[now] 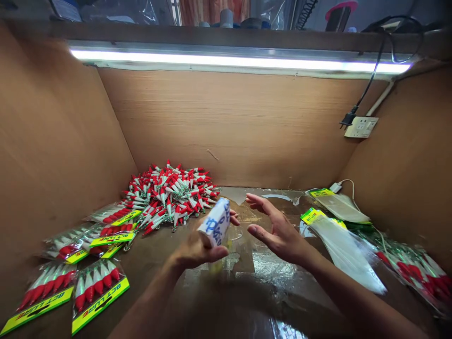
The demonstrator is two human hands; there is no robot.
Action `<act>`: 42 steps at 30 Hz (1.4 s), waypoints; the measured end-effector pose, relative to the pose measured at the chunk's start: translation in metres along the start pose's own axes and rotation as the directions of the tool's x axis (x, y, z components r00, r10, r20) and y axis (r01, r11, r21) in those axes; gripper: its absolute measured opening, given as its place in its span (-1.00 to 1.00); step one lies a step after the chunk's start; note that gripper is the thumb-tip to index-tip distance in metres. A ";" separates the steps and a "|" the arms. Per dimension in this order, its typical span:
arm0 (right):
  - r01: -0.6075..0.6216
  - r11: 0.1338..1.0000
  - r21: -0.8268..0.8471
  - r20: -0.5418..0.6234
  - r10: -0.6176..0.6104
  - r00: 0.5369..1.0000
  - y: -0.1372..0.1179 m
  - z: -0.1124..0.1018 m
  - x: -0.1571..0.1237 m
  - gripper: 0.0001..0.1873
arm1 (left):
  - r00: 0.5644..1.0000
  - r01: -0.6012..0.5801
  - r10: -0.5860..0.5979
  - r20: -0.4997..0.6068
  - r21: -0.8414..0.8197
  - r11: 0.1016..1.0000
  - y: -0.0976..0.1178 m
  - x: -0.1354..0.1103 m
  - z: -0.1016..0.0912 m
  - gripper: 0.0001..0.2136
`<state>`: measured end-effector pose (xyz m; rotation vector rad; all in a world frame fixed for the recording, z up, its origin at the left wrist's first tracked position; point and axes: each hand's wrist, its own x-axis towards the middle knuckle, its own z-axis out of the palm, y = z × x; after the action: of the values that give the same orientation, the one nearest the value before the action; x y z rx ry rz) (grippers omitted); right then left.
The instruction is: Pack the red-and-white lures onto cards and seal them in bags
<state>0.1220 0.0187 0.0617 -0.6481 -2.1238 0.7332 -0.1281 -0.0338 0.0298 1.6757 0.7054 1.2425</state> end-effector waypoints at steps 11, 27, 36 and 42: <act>-0.016 0.995 0.102 -0.005 0.017 1.000 0.004 0.004 0.006 -0.39 | 0.987 0.113 -0.121 0.106 0.073 0.991 -0.010 0.010 0.006 -0.32; -0.187 0.564 0.805 0.041 0.261 0.964 0.042 0.034 0.016 -0.72 | 0.977 0.215 -0.173 0.128 -0.622 0.753 -0.067 0.004 0.039 -0.14; -0.177 0.516 0.838 -0.039 0.380 0.924 0.062 0.045 0.017 -0.66 | 0.931 0.364 -0.310 0.194 -0.575 0.733 -0.091 -0.008 0.046 -0.33; -0.090 0.618 0.781 -0.271 0.465 0.843 0.069 0.033 0.023 -0.67 | 0.889 0.452 -0.401 0.219 -0.554 0.699 -0.105 -0.013 0.049 -0.26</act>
<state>0.0961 0.0730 0.0092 -0.6117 -1.1142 1.3834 -0.0789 -0.0159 -0.0749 0.9560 0.5349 0.9152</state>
